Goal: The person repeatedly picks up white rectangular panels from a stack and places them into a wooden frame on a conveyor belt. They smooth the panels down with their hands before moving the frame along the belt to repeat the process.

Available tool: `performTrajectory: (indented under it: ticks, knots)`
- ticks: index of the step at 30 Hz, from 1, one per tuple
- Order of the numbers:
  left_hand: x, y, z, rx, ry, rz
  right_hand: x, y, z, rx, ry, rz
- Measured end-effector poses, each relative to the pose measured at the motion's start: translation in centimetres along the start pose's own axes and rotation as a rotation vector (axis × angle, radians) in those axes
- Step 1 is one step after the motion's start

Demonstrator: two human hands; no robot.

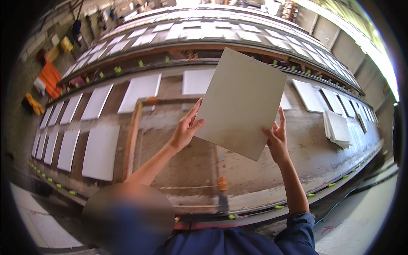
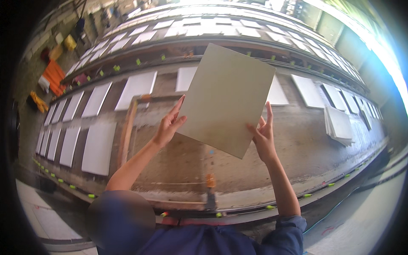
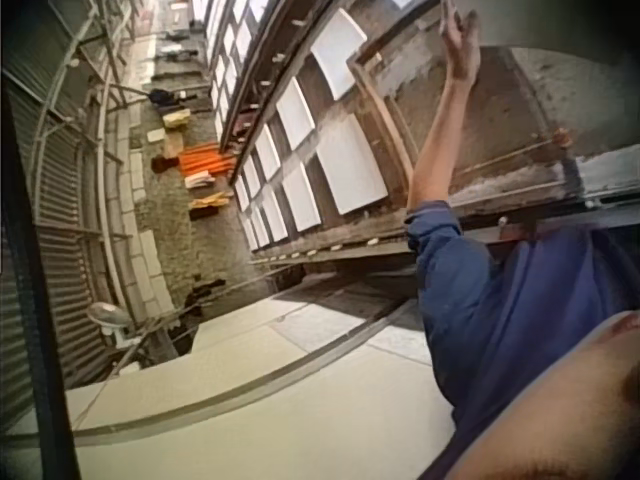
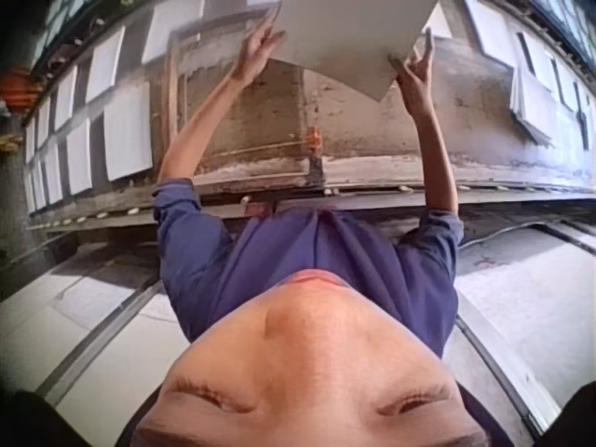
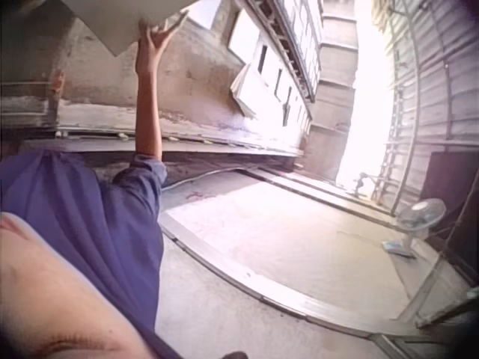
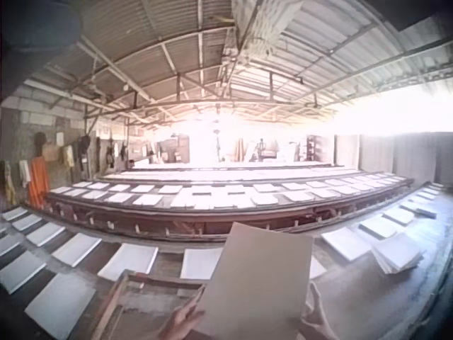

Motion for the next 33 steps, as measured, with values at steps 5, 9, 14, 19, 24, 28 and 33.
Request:
performTrajectory:
  ticks: [5, 9, 14, 19, 24, 28, 33]
  knots:
    - [-7.6, -0.4, -9.6, 0.073, 0.048, -0.162, 1.9, 5.4, 9.2, 0.024, 0.023, 0.07]
    - [-13.0, -1.2, -17.2, 0.241, 0.16, -0.293, 1.4, 10.9, 15.2, 0.002, -0.025, 0.201]
    - [-18.3, -1.5, -20.8, 0.978, 0.127, -0.12, -0.3, 16.5, 17.8, -0.054, -0.096, 0.319]
    - [-21.1, -3.1, -20.5, 1.15, 0.108, -0.174, -1.1, 19.9, 18.3, -0.099, -0.106, 0.322]
    - [-21.4, -4.0, -19.3, 1.279, 0.156, -0.168, -2.1, 20.9, 19.4, -0.072, -0.102, 0.416]
    - [-21.1, -3.9, -18.6, 1.357, 0.139, -0.151, -2.2, 21.7, 19.1, -0.116, -0.087, 0.377]
    - [-21.1, -4.3, -18.5, 1.412, 0.09, -0.178, -2.4, 22.2, 19.4, -0.122, -0.096, 0.387]
Point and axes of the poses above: each hand's wrist, its own x-axis towards the middle knuckle, its own z-axis out of the palm, y = z × x, the point moved 5 cm from there along x, towards the middle knuckle, and after that the axes turned 6 degrees about z, right-handed, at the moved point
